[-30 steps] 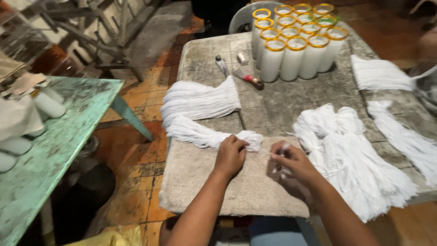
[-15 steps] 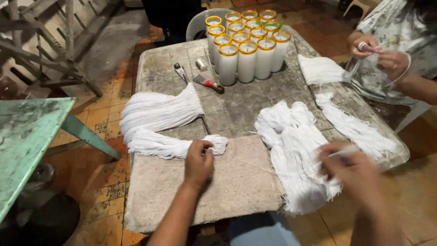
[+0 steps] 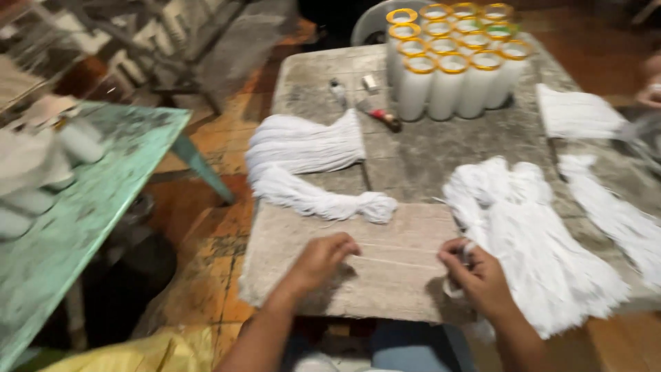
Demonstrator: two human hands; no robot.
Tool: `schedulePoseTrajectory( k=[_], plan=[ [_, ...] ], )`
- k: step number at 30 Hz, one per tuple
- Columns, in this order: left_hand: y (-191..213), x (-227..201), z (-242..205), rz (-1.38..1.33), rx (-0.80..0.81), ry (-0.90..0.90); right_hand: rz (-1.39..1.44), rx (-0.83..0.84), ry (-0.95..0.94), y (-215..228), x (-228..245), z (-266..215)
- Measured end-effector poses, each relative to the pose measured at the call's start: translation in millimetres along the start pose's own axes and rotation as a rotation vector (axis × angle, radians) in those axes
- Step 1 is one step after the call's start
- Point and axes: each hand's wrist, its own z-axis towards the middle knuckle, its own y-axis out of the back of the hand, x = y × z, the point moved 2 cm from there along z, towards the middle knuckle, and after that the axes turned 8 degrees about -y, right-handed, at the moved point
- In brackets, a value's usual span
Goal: The person is organizing long white cotton wicks into bundles and tying them with a thin string on a workspace.
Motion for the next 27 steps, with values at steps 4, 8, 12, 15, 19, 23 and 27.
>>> schedulePoseTrajectory(
  k=[4, 8, 12, 15, 19, 23, 27],
  plan=[
    [68, 29, -23, 0.405, 0.027, 0.211, -0.412, -0.258, -0.182, -1, -6, 10],
    [111, 16, -49, 0.561, -0.153, 0.516, -0.412, -0.294, -0.403, -1, -36, 16],
    [123, -2, -64, 0.548, -0.261, 0.524, 0.253, -0.161, -0.336, -1, -50, 22],
    [120, 21, -66, 0.562, -0.358, 0.302, 0.334, -0.036, -0.306, -2, -39, 19],
    [106, 11, -64, 0.539, -0.284, 0.295, 0.342, -0.078, -0.289, -5, -35, 17],
    [99, 37, -61, 0.601, -0.237, 0.227, 0.237, -0.093, -0.313, -5, -25, 13],
    [96, 43, -59, 0.692, -0.216, 0.165, 0.240, -0.108, -0.297, -7, -28, 14]
  ],
)
